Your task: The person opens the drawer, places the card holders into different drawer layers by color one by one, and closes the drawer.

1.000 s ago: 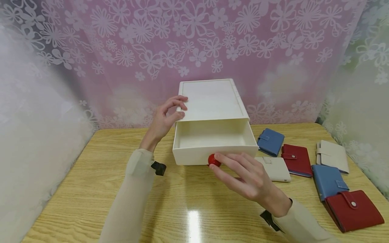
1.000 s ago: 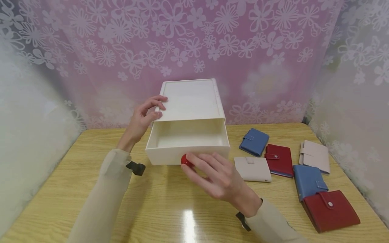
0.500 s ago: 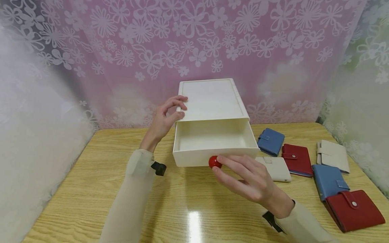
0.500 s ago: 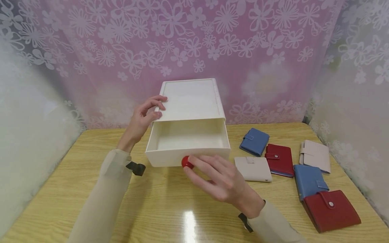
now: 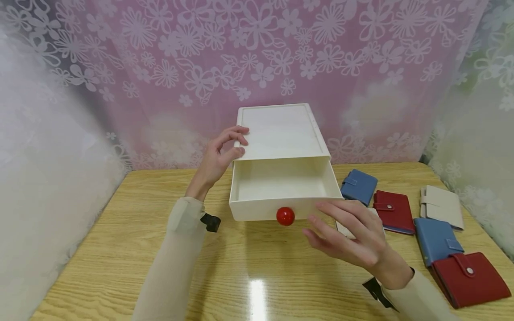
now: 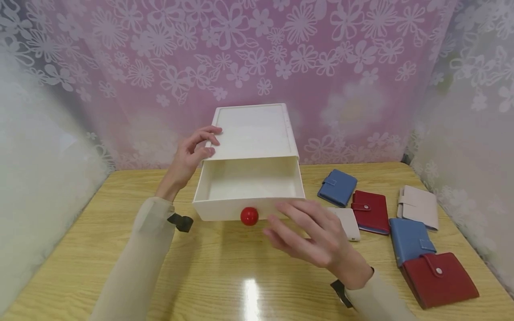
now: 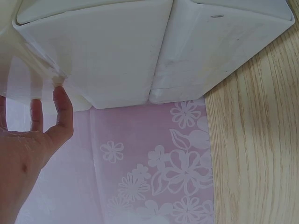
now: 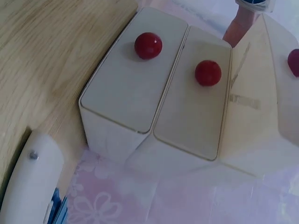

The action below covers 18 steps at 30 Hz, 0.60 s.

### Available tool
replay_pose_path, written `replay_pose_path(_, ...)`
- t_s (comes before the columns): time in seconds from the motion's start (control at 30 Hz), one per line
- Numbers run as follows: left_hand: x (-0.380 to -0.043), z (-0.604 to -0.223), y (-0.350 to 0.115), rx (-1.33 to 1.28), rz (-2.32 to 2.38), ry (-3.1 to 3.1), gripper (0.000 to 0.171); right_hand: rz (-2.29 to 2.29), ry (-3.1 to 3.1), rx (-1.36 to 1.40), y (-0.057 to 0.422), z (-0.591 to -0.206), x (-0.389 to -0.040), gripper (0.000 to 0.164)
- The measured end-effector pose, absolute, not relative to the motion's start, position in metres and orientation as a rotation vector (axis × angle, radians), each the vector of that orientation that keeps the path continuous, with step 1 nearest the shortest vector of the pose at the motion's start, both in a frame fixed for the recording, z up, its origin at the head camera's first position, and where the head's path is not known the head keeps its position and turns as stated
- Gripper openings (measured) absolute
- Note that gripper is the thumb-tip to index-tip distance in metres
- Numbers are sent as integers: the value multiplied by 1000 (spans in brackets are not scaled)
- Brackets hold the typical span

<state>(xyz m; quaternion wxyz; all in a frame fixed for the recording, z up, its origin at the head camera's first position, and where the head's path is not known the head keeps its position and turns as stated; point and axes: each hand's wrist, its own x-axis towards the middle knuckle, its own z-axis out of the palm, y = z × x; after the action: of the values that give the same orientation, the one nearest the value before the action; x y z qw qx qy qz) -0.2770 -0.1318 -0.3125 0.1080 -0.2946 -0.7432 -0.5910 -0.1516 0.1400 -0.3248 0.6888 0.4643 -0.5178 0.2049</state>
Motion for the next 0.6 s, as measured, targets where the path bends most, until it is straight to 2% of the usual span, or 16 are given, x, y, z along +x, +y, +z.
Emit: replay_pose_path(0.6, -278, -314, -131, -857, -1748, -2185, 16, 543, -1178, 874, 172, -325, -151, 30)
